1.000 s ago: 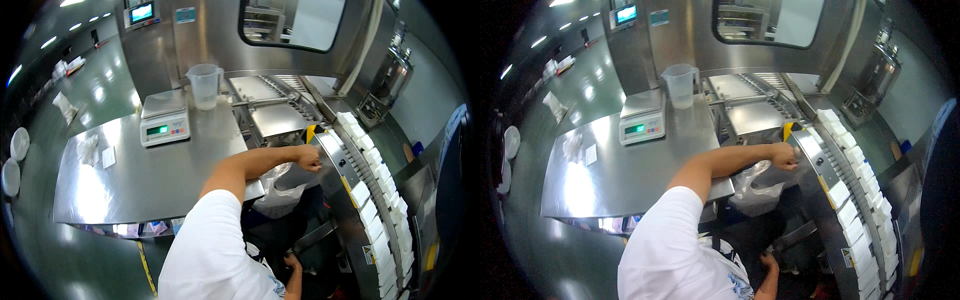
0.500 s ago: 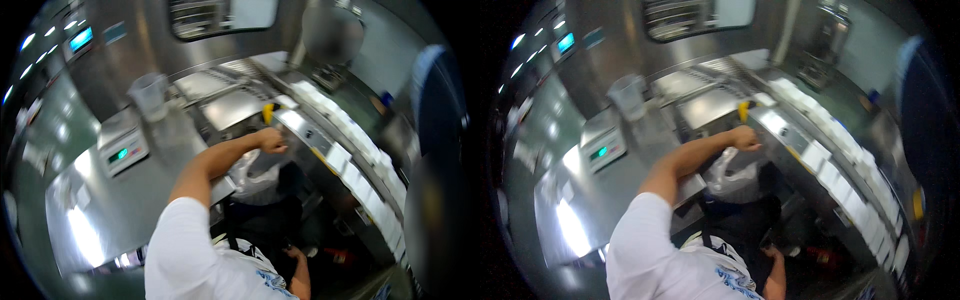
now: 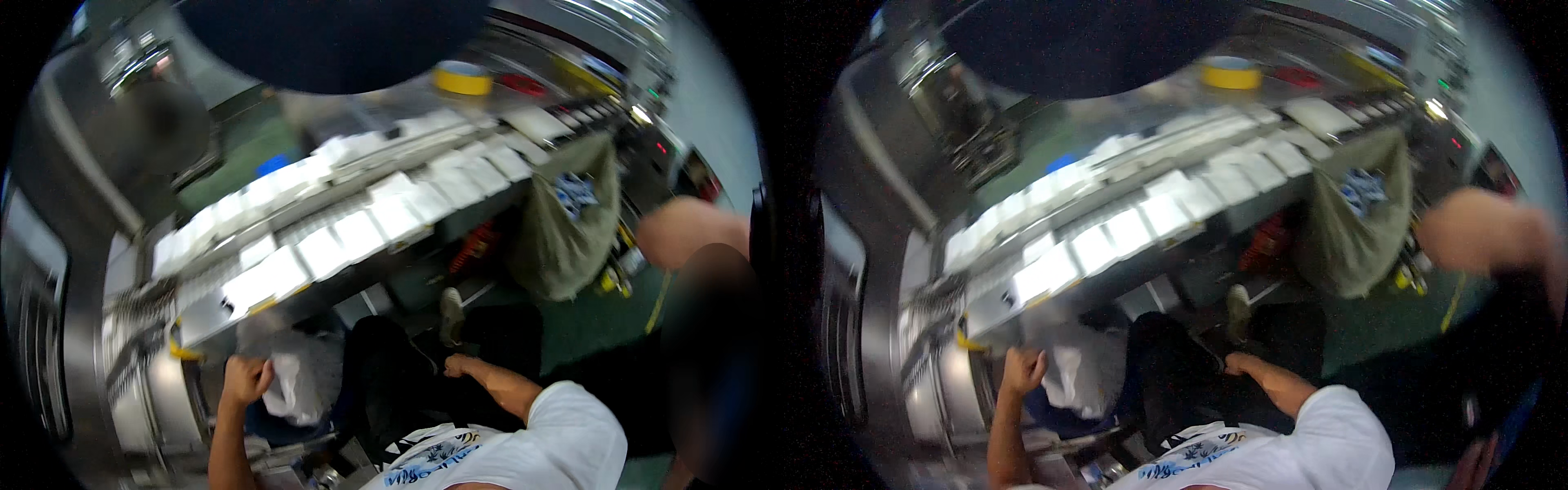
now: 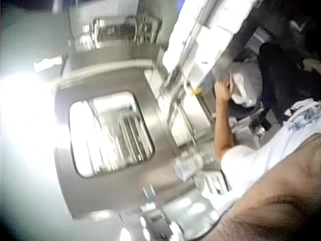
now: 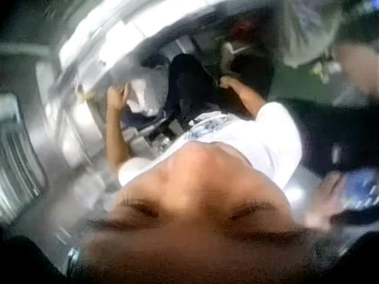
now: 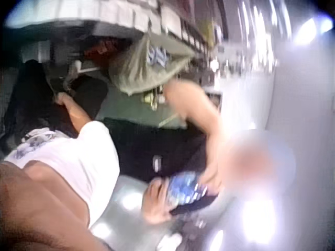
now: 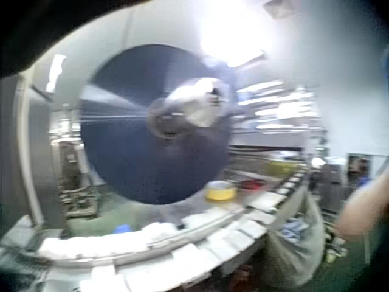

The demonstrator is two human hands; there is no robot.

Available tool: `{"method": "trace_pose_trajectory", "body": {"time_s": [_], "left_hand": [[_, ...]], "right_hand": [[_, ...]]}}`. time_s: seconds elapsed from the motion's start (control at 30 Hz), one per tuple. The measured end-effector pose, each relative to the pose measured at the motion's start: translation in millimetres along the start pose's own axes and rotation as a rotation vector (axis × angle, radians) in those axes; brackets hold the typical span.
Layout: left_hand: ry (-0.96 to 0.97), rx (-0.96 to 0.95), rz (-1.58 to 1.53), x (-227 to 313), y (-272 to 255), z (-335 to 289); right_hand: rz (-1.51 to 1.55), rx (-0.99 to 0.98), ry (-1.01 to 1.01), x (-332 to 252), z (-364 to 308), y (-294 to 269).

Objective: The person stands at a conveyor belt in a factory and repeatedly picks up white rectangular packages, placing them into a white plastic bag held in their left hand. Another person briefly enters the frame to interact with the recorder.

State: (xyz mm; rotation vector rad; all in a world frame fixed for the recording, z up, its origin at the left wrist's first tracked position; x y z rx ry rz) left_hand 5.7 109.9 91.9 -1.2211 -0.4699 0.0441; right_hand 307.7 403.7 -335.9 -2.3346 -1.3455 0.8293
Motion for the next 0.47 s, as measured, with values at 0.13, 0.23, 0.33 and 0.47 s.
{"method": "trace_pose_trajectory", "body": {"time_s": [0.13, 0.23, 0.33, 0.47], "left_hand": [[0.032, 0.012, -0.009, 18, -8, -5], [0.026, -0.021, -0.107, 8, 7, -8], [-0.156, -0.09, -0.15, -18, 24, -16], [-0.103, 0.016, -0.49, 39, -5, 15]], "right_hand": [[0.152, 0.269, 0.056, 23, -3, 17], [0.215, 0.069, 0.114, 27, -5, 28], [0.242, 0.128, 0.142, 26, 0, 25], [0.188, 0.084, 0.183, 48, 10, 35]]}}
Point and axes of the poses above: each hand's wrist, its own z-axis towards the middle knuckle, its own y-axis out of the palm, x = y × z, the point moved 9 cm from there along z, towards the middle knuckle
